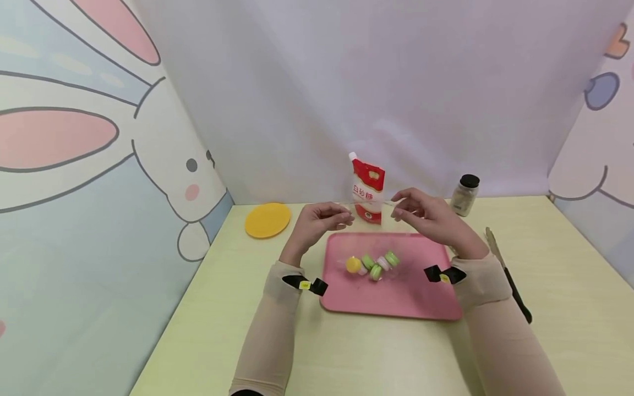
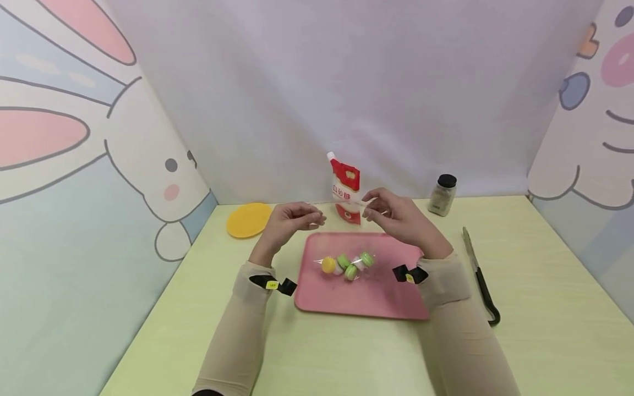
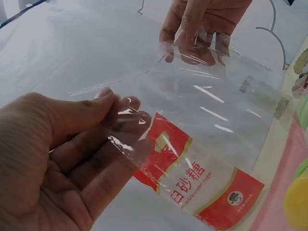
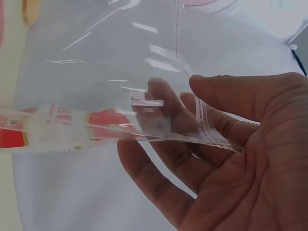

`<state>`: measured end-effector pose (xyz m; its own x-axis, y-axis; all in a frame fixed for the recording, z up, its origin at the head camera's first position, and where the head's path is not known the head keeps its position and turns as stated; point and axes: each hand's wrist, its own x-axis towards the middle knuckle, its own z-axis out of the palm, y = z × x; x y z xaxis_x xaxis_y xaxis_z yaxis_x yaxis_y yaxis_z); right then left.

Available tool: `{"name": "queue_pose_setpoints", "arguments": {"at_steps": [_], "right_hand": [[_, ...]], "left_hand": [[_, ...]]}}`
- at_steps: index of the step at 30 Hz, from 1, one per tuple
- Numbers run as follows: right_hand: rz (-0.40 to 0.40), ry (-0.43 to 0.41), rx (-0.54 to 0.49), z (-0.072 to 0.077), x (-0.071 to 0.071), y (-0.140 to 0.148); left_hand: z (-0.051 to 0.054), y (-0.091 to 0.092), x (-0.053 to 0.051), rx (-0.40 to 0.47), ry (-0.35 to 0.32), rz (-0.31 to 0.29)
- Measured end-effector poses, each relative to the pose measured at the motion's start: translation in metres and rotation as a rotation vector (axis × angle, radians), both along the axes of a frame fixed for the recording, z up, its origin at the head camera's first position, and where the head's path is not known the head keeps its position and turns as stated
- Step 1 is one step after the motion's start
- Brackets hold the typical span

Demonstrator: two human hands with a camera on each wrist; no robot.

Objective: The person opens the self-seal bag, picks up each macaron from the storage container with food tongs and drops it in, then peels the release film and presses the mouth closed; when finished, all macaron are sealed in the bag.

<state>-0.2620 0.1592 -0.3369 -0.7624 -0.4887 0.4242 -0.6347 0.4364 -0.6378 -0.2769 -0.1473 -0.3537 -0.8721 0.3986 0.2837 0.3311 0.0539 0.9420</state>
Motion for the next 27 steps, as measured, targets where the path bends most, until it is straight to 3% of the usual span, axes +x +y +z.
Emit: {"name": "queue_pose_setpoints", "arguments": {"at_steps": [10, 17, 22, 24, 27], "right_hand": [[-0.007, 0.207, -0.008, 0.008, 0.006, -0.010], [-0.050, 0.377, 0.013, 0.014, 0.013, -0.018], [0.034, 0.569, -0.096, 0.023, 0.018, -0.032], [0.087, 0.631, -0.091, 0.026, 0.020, -0.043], [0.115, 0.655, -0.023, 0.027, 0.021, -0.062]], "left_hand": [[0.003, 0.002, 0.003, -0.007, -0.023, -0.066], [0.006, 0.003, 0.005, -0.001, -0.023, -0.067], [0.006, 0.005, 0.005, 0.001, -0.021, -0.071], [0.006, 0.005, 0.005, -0.010, -0.015, -0.071], [0.007, 0.006, 0.006, -0.023, 0.003, -0.074]]}}
